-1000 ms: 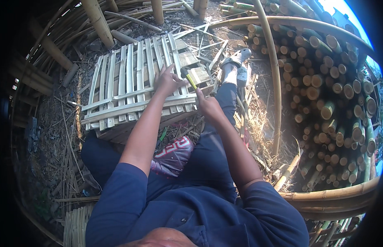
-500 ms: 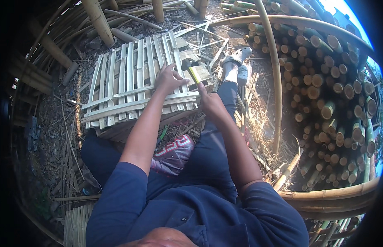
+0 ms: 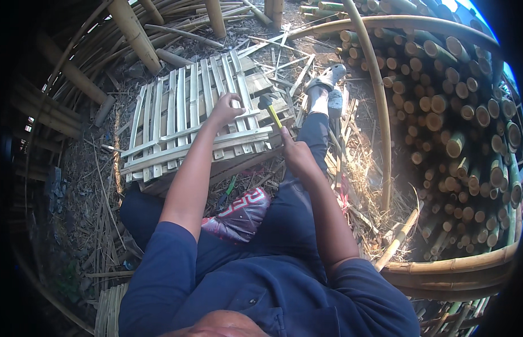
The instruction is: The person uses a knife to thin a bamboo strip, then places the strip onto a wooden crate and hammers nails into the bamboo to secure it.
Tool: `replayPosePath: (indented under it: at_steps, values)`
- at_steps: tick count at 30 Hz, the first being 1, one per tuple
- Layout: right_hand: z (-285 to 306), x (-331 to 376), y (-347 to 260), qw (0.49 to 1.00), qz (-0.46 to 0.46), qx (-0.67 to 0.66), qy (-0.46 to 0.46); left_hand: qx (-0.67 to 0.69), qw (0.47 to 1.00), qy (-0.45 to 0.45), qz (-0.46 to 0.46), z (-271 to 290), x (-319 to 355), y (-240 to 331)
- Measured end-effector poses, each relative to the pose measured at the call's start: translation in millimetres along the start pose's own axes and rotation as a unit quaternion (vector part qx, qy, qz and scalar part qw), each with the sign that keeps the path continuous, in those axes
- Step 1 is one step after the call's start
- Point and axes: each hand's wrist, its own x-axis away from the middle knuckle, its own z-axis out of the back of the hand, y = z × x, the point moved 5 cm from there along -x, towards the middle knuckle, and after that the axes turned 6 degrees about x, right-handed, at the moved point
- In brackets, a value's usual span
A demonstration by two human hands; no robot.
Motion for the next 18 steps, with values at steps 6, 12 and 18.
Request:
replayPosePath:
  at_steps: [6,12,18]
  values:
    - [5,-14,21,1.000,0.021,-0.001,-0.002,-0.190,0.977,-0.086,-0.050,8,11,31]
    - [-2,-13,12,0.999,0.015,0.008,-0.027,-0.287,0.952,-0.042,-0.099,24,8,11]
    - [-5,-13,3,0.999,-0.003,0.013,-0.035,-0.372,0.927,-0.038,-0.040,8,4,-10]
